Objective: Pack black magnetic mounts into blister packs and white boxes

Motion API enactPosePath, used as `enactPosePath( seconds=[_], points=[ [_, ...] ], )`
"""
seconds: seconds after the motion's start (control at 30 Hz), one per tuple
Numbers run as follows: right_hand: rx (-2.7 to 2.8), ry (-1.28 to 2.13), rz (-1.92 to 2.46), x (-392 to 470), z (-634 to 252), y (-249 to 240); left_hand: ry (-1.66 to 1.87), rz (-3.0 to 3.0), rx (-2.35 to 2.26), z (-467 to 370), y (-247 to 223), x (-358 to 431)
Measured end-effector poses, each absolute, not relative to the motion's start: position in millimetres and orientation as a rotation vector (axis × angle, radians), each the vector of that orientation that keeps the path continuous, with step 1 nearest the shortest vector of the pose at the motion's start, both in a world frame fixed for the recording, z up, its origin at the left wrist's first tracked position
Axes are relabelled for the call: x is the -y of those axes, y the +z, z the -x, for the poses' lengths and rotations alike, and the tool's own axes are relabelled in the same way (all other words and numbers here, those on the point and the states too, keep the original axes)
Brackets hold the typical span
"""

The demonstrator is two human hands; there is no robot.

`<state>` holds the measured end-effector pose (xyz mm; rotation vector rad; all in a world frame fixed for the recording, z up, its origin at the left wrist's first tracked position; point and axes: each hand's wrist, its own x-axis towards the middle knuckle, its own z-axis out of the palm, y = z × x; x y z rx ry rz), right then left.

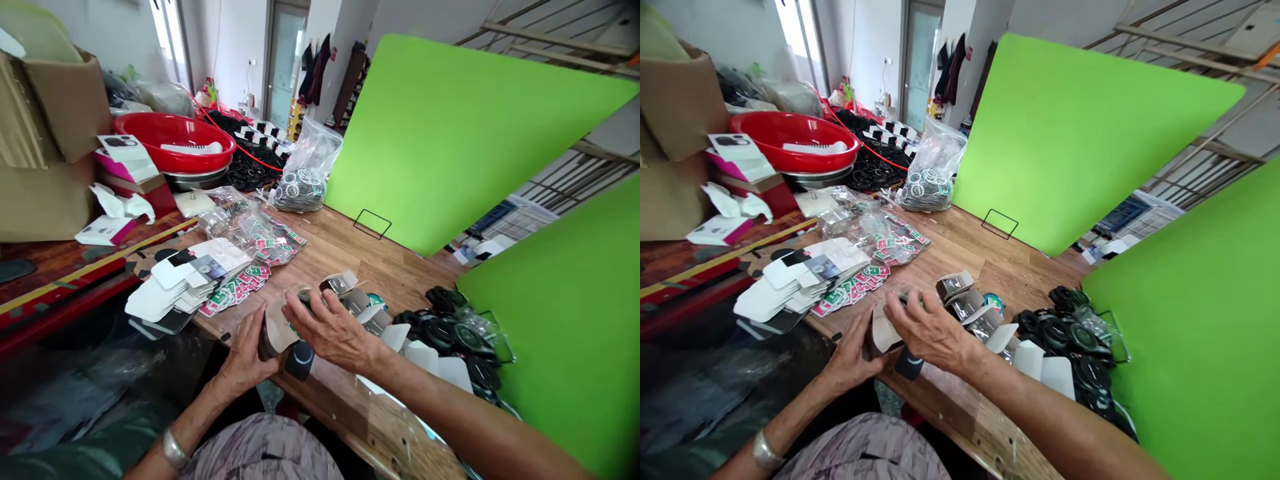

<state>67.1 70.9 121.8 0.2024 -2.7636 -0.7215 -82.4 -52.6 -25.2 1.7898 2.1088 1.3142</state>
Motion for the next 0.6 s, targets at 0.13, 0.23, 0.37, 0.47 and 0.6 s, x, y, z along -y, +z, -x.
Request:
enactPosePath(
  seconds=[0.13, 0.23, 0.37, 0.47, 0.6],
  points=[
    [2.897, -0.686, -0.273, -66, -73, 120, 1.322, -1.825, -2.085, 78, -17, 51],
    [3.075, -0.526, -0.290, -63, -72, 125, 1.306, -1.851, -2.022, 74, -12, 48],
    [3.224, -0.177, -0.199, -68, -65, 130, 1.325, -1.849, -1.983, 73, -9, 45],
    [3.227, 0.085, -0.126, -72, -58, 128, 1.361, -1.823, -1.977, 75, -11, 43],
    [3.142, 0.193, 0.080, -67, -48, 110, 1.406, -1.775, -1.994, 76, -15, 43]
  ],
)
